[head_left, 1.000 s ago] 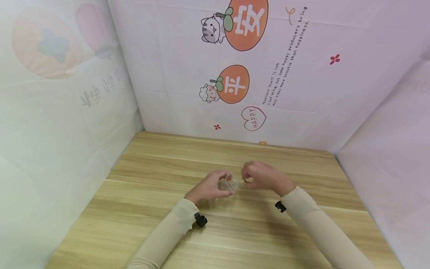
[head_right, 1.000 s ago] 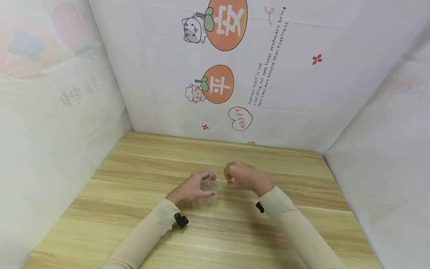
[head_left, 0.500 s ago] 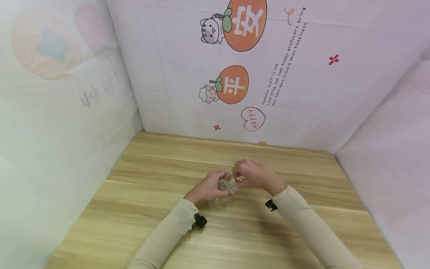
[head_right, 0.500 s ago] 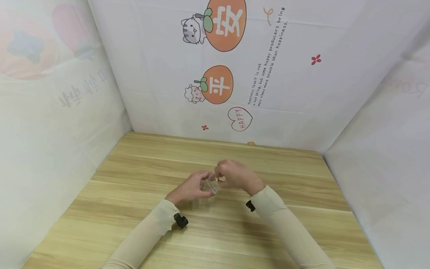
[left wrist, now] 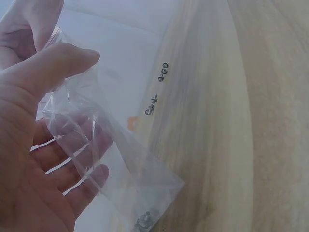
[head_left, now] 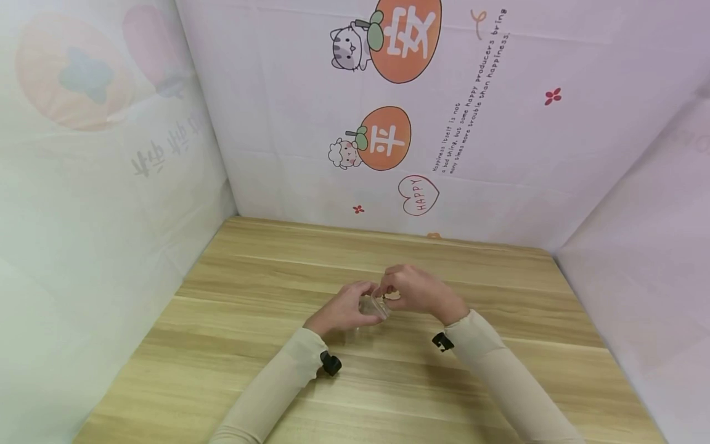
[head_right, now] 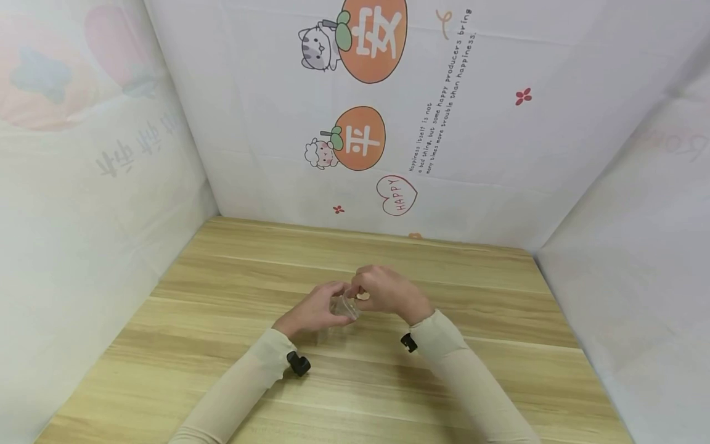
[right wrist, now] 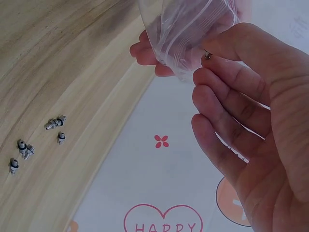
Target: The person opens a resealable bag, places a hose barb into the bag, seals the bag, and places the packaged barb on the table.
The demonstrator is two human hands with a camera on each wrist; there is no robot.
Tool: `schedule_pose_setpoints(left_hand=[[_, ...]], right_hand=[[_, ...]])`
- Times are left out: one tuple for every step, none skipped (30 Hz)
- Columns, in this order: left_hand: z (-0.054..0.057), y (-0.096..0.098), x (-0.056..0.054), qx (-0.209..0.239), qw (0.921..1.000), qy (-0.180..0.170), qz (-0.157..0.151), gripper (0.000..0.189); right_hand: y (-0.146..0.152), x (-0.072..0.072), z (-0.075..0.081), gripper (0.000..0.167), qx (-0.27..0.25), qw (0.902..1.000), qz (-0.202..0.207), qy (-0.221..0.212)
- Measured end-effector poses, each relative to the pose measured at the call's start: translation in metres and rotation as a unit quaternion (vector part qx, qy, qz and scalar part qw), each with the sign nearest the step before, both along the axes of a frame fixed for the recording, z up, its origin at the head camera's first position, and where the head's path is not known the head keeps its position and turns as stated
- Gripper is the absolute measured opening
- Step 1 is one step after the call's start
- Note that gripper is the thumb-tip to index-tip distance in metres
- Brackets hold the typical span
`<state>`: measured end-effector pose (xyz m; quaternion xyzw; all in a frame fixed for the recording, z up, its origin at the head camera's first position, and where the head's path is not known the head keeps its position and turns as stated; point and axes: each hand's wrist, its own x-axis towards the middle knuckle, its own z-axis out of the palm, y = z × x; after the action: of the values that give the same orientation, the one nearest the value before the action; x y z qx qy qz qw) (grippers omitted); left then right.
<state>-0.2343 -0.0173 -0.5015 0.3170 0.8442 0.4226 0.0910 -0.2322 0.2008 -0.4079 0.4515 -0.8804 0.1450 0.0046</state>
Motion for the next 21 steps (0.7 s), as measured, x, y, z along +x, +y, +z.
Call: schedule_pose_setpoints(left_hand=[[0.0,0.0,0.0,0.001,1.0,0.0,0.0,0.053],[0.0,0.0,0.0,0.001,1.0,0.001,0.001,0.054],[-0.001,0.0,-0.001,0.0,1.0,0.002,0.001,0.054],[-0.001,0.0,-0.001,-0.001,1.0,0.002,0.002,0.055],[-0.001,0.0,-0.001,-0.002,1.0,0.002,0.002,0.055],[-0.001,0.0,-0.002,-0.003,1.0,0.002,0.002,0.056],[-0.002,0.0,-0.002,-0.004,1.0,0.003,0.002,0.057],[-0.002,0.0,-0.002,-0.005,1.0,0.003,0.003,0.057],[-0.002,0.001,-0.003,-0.005,1.0,0.003,0.003,0.057],[-0.002,0.001,-0.003,-0.005,1.0,0.003,0.004,0.056],[-0.002,0.001,-0.003,-0.004,1.0,0.002,0.004,0.056],[-0.002,0.001,-0.003,-0.002,1.0,0.001,0.004,0.054],[-0.003,0.001,-0.004,-0.002,1.0,0.0,0.004,0.053],[-0.003,0.001,-0.004,0.0,1.0,0.0,0.004,0.051],[-0.003,0.001,-0.004,0.001,1.0,0.0,0.004,0.05],[-0.002,0.001,-0.003,0.002,1.0,0.001,0.003,0.049],[-0.002,0.0,-0.003,0.003,1.0,0.001,0.003,0.048],[-0.003,0.001,-0.004,0.003,1.0,0.003,0.003,0.048],[-0.003,0.001,-0.004,0.003,1.0,0.003,0.003,0.048],[-0.003,0.001,-0.004,0.004,1.0,0.004,0.002,0.048],[-0.003,0.001,-0.004,0.004,1.0,0.004,0.003,0.048]], right_hand=[[0.0,0.0,0.0,0.015,0.0,1.0,-0.001,0.0],[0.0,0.0,0.0,0.015,0.001,1.0,-0.002,0.0],[0.0,0.0,0.0,0.015,0.0,1.0,-0.003,-0.003],[0.0,0.0,0.0,0.014,-0.002,1.0,-0.005,-0.008],[0.0,0.0,0.0,0.014,-0.002,0.9999,-0.008,-0.013],[0.001,0.0,0.001,0.014,0.0,0.9998,-0.011,-0.016],[0.001,0.0,0.002,0.013,0.001,0.9997,-0.015,-0.018],[0.002,-0.001,0.003,0.012,0.003,0.9997,-0.017,-0.016],[0.003,-0.001,0.004,0.012,0.006,0.9997,-0.02,-0.016],[0.004,-0.001,0.006,0.012,0.009,0.9996,-0.023,-0.012],[0.005,-0.001,0.006,0.011,0.013,0.9996,-0.025,-0.006],[0.006,-0.001,0.008,0.01,0.017,0.9995,-0.028,-0.003],[0.007,-0.002,0.009,0.01,0.019,0.9994,-0.03,-0.001],[0.009,-0.002,0.009,0.01,0.021,0.9993,-0.03,0.002],[0.01,-0.002,0.01,0.01,0.024,0.9992,-0.033,0.002],[0.012,-0.003,0.011,0.01,0.026,0.9991,-0.034,0.003],[0.014,-0.003,0.011,0.009,0.029,0.9989,-0.036,0.003],[0.016,-0.003,0.011,0.009,0.032,0.9988,-0.038,0.001],[0.018,-0.003,0.012,0.01,0.033,0.9986,-0.041,0.001],[0.02,-0.003,0.012,0.01,0.036,0.9985,-0.043,0.002],[0.022,-0.003,0.013,0.01,0.038,0.9982,-0.045,0.001]])
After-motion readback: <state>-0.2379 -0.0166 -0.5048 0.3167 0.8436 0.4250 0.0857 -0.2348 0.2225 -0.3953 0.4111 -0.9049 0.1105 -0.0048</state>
